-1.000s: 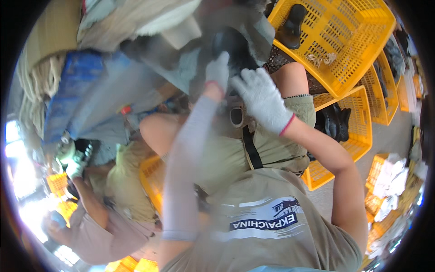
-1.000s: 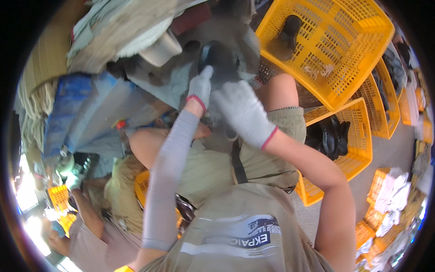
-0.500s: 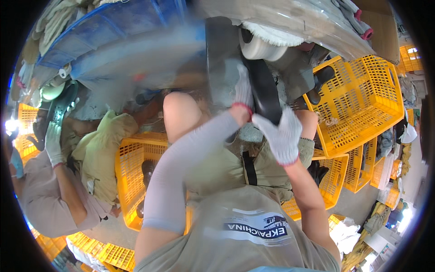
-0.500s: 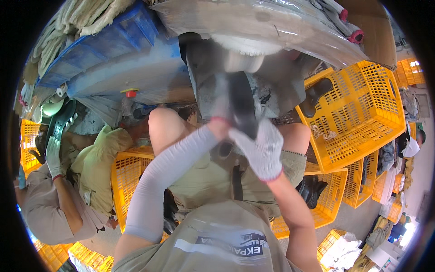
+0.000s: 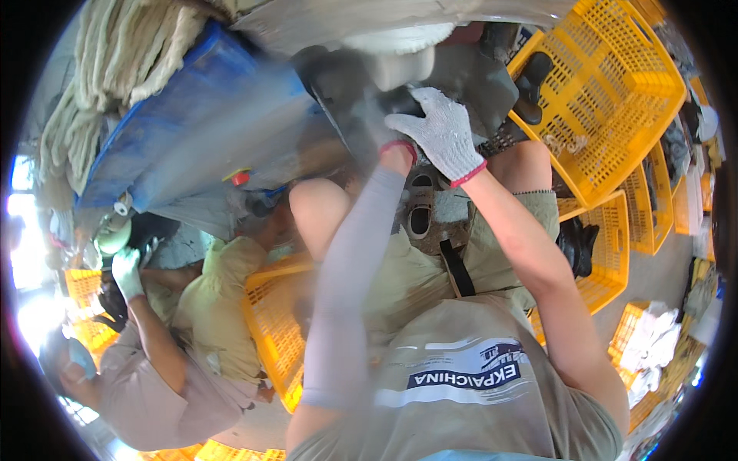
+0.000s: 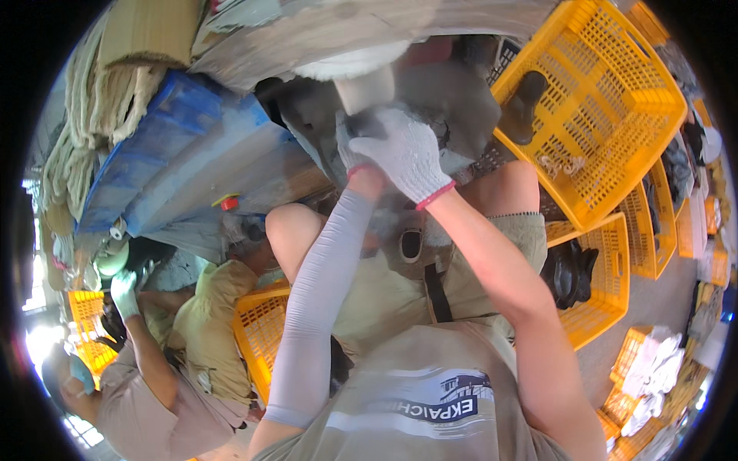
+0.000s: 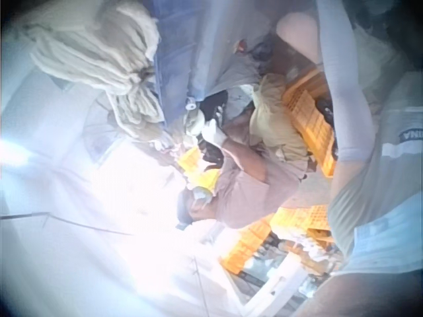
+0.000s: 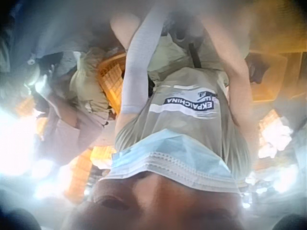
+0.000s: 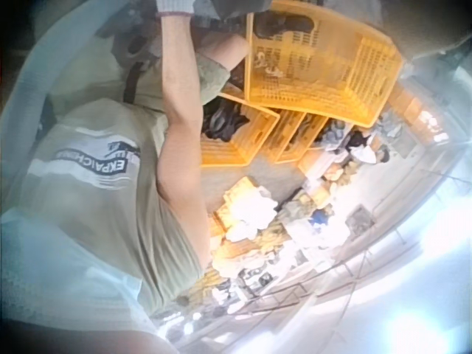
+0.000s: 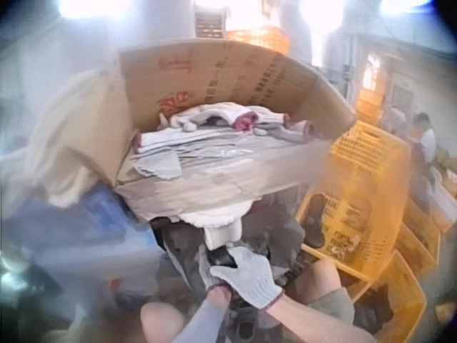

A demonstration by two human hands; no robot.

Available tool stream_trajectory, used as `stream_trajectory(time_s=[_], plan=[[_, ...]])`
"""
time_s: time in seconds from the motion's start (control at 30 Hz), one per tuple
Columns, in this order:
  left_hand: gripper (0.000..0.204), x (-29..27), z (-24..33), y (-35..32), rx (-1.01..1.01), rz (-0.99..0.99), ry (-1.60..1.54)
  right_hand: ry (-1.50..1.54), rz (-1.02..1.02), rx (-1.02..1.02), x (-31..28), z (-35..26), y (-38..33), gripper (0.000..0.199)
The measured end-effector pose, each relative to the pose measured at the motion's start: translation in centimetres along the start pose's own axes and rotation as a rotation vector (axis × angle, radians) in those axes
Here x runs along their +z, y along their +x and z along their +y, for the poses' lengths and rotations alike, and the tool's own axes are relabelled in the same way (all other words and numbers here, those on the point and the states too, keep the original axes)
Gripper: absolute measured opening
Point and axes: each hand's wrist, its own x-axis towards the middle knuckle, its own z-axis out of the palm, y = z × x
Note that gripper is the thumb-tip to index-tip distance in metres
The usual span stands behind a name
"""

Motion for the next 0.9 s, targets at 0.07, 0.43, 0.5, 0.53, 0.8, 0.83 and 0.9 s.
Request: stream_trajectory(time_s=[0.07,0.43,0.5,0.53,0.8,0.83,0.9], plan=[[0.043,0.2,0.3,0.4,-0.128,-0.113,-0.082,0.001,-0.107,0.082,-0.7,0.1,0.5,0.054],[0.052,-4.0,-2.7,4.4,0.126,-0.255,1.047,0.386,-0.177,0.099,-1.9,1.6,-1.2,0.069],[0.050,-3.8,-1.8,5.7,0.079,-0.164,0.986,0.399,-0.284,0.232,-1.6,1.7,0.0,0.065],[0.049,-3.4,-1.2,6.1,0.088,-0.150,1.018,0.339,-0.319,0.250,-1.5,1.9,0.8,0.061],[0.045,-0.7,0.6,-1.5,0.471,0.112,1.359,0.474,-0.133,0.209,-1.4,3.3,-3.8,0.043],[0.044,-0.4,0.4,-2.5,0.585,0.044,1.220,0.498,-0.115,0.200,-1.8,3.2,-5.3,0.047],[0.039,0.4,0.1,-4.3,0.525,0.013,1.013,0.517,-0.111,0.205,-2.7,2.9,-7.9,0.056]])
